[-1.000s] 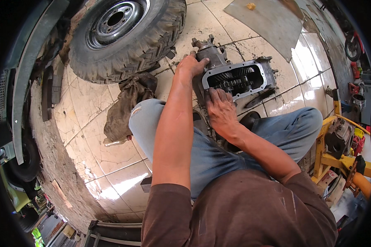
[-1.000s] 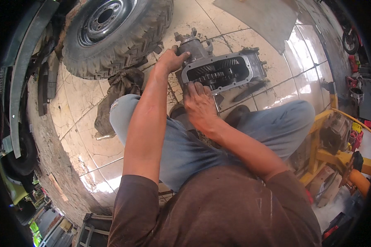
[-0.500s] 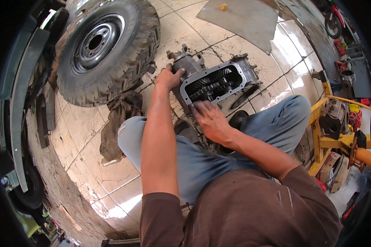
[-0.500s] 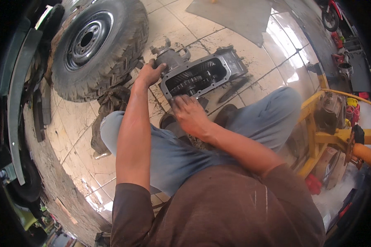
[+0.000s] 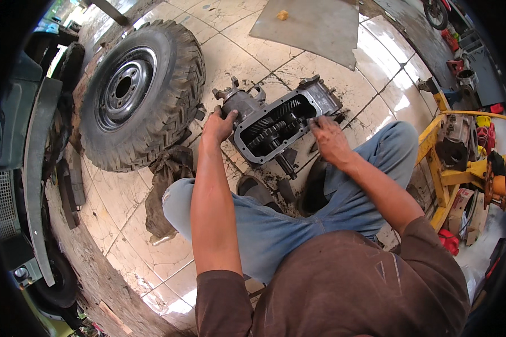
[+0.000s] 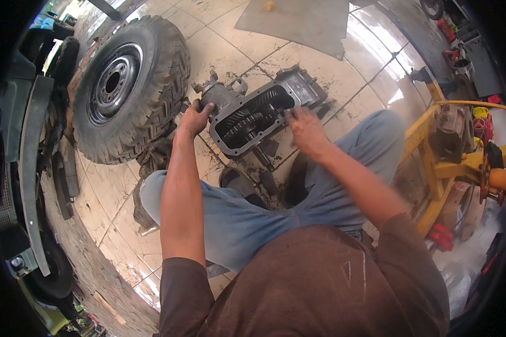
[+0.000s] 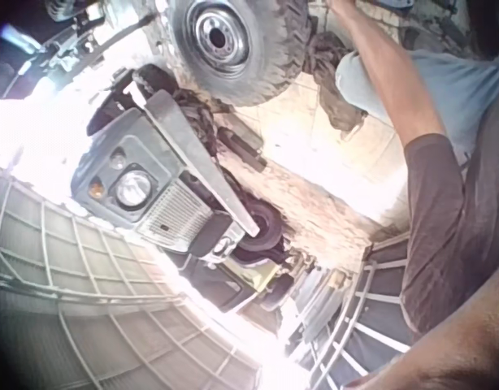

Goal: The person sits on the floor and works on a disassembled mechanical housing, likely a differential or gearbox. They repeatedly rotate the internal gears by hand and wipe the interior surfaces with a cloth.

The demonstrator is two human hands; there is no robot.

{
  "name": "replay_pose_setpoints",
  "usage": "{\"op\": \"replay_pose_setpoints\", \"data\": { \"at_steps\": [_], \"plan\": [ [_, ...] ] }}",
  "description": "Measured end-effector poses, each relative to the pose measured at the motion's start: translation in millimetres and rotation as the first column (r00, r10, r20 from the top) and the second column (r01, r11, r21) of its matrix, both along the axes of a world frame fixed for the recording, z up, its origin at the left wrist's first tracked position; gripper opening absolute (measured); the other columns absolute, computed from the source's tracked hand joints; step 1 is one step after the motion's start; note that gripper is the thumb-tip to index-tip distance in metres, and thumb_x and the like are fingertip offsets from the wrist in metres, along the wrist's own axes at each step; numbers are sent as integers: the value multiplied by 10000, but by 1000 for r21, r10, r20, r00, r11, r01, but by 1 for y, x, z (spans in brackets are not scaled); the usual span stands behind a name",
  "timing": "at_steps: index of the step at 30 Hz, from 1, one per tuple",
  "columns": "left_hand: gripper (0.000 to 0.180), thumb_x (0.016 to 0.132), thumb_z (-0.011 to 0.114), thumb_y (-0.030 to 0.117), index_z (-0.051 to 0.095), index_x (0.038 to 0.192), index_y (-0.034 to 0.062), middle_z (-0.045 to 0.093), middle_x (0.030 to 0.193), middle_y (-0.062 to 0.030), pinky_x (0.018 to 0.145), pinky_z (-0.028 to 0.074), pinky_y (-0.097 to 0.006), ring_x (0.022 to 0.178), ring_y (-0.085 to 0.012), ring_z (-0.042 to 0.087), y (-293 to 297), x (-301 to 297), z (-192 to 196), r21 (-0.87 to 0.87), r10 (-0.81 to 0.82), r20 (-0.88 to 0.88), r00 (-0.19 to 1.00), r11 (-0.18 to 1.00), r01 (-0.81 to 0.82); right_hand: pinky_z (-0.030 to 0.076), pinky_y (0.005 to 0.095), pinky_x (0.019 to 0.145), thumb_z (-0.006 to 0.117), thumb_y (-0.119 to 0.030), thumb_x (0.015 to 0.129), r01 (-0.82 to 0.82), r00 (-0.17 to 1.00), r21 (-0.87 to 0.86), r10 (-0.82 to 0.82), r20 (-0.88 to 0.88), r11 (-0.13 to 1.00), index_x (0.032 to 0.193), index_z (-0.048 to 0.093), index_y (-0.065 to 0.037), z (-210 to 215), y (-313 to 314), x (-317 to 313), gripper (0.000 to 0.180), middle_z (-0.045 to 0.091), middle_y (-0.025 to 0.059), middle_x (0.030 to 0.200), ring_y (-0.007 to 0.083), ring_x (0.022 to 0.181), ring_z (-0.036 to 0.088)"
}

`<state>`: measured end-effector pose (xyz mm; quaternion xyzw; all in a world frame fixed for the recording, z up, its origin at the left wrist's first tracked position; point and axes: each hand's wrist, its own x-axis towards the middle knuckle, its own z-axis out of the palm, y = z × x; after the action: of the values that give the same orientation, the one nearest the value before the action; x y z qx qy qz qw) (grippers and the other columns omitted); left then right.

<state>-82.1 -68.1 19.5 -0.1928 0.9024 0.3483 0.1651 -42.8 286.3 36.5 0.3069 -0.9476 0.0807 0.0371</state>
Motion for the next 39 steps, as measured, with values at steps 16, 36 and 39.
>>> {"op": "replay_pose_setpoints", "data": {
  "at_steps": [16,36,39],
  "plan": [
    [811,918,625,555,479,1475,-16,604,1369,-297,1106,437,-456,1306,-422,570,-5,2,-7,-15,13,-18,1000,1000,-14,478,520,977,509,-130,916,59,997,-14,-59,41,998,1060,679,24,-18,-26,-99,271,585,269,1211,424,1130,611],
    [786,922,595,599,521,1478,49,642,1325,-275,1109,439,-443,1308,-390,580,-5,-1,-8,1,32,-16,999,999,-32,505,462,933,570,-37,818,-390,899,-78,398,183,918,1059,692,24,25,-127,-65,276,608,222,1044,396,1069,616],
    [691,969,565,558,534,1490,105,700,1113,-211,843,508,-416,1004,-299,643,-15,-7,-14,95,84,-2,996,992,-83,523,455,923,569,-68,834,-425,896,-47,427,121,904,943,712,14,23,-148,-53,197,629,205,1064,382,1032,651]
  ]
}}
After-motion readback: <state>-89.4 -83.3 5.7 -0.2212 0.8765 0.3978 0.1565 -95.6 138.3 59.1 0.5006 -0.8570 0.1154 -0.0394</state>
